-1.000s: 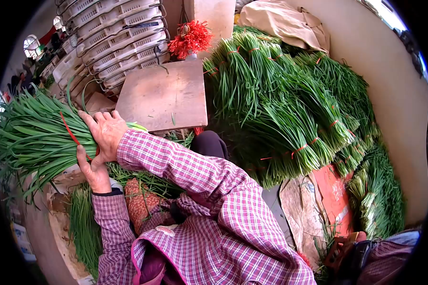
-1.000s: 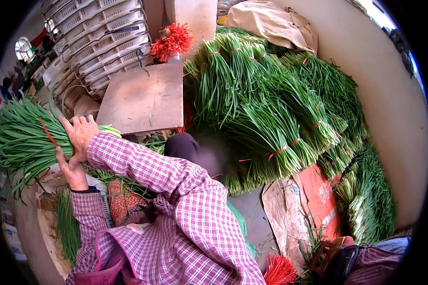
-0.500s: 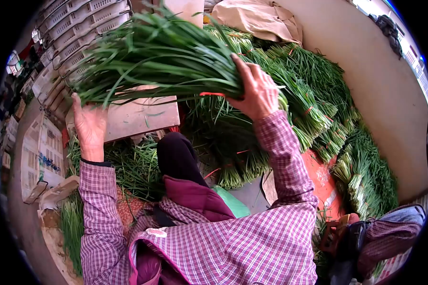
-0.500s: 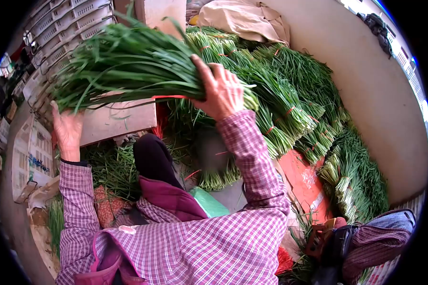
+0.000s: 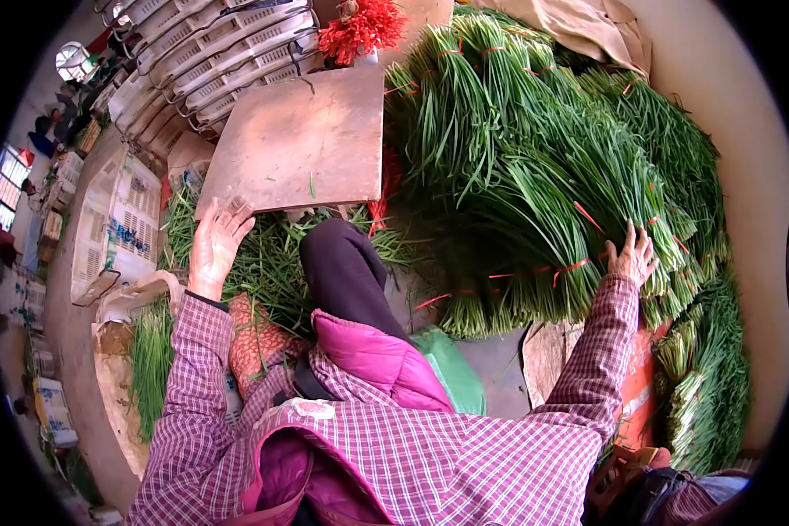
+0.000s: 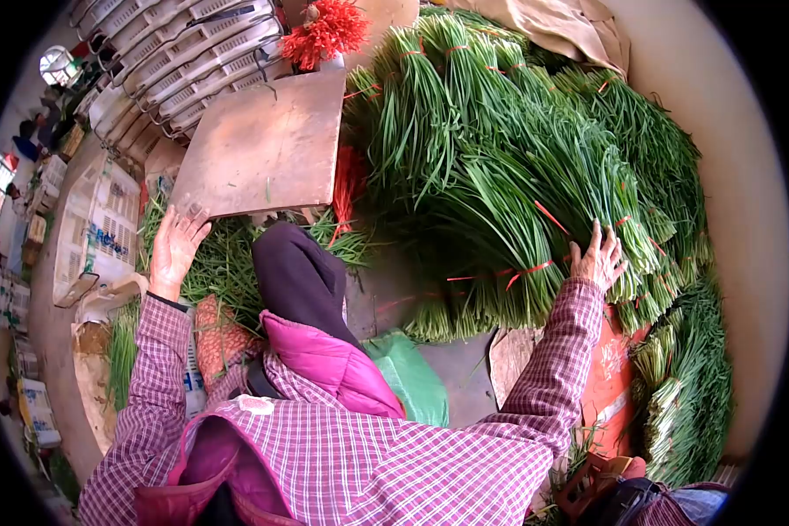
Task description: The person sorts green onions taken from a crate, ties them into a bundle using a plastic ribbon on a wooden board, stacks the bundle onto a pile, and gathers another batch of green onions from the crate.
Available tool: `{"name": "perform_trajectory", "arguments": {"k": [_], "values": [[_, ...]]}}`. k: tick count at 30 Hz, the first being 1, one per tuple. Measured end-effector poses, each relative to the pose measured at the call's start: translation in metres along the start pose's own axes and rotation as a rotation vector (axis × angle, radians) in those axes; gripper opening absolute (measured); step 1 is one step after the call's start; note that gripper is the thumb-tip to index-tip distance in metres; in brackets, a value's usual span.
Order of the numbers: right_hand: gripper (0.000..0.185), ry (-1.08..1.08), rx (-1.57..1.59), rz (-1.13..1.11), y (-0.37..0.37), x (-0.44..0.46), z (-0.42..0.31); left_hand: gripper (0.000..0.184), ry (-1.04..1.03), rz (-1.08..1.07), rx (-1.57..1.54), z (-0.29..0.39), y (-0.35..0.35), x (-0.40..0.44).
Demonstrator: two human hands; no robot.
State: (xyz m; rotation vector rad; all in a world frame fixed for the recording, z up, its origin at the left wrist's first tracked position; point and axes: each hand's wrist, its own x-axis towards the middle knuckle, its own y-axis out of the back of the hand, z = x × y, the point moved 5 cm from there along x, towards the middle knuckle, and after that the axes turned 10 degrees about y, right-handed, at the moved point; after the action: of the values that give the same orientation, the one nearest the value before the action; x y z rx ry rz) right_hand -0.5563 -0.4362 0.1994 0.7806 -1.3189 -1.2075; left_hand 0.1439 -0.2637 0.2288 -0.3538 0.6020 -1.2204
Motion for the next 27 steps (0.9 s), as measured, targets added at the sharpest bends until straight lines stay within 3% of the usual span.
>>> {"name": "perform_trajectory", "arguments": {"k": [1,3,5,8,11,12,16,18,23,27], "values": [[0.067,0.018,0.010,0.083,0.019,-0.008,-0.015,0.044,0.013,0.056,0.039,-0.005,0.018,-0.005],[0.055,0.259,0.175,0.419,0.056,-0.029,-0.059,0.041,0.040,0.148,0.092,-0.015,0.050,-0.018],[0.038,0.393,0.554,0.396,0.065,-0.050,-0.121,0.040,0.086,0.258,0.102,-0.030,0.081,-0.031],[0.013,0.450,1.262,0.084,0.026,-0.085,-0.240,0.039,0.150,0.400,0.035,-0.057,0.114,-0.054],[0.022,0.401,1.311,-0.389,-0.058,-0.105,-0.343,0.037,0.197,0.520,-0.025,-0.078,0.131,-0.079],[0.023,0.367,1.458,-0.449,-0.094,-0.108,-0.375,0.036,0.192,0.588,-0.031,-0.081,0.136,-0.088],[0.022,0.279,1.547,-0.491,-0.176,-0.099,-0.461,0.034,0.169,0.726,-0.069,-0.089,0.161,-0.123],[0.026,0.111,1.427,-0.594,-0.207,-0.091,-0.487,0.031,0.178,0.865,-0.041,-0.088,0.169,-0.144],[0.042,0.097,1.180,-0.737,-0.237,-0.070,-0.523,0.031,0.166,0.943,-0.069,-0.094,0.178,-0.169],[0.043,0.175,0.955,-0.775,-0.248,-0.061,-0.543,0.035,0.186,0.992,-0.039,-0.096,0.167,-0.170]]}}
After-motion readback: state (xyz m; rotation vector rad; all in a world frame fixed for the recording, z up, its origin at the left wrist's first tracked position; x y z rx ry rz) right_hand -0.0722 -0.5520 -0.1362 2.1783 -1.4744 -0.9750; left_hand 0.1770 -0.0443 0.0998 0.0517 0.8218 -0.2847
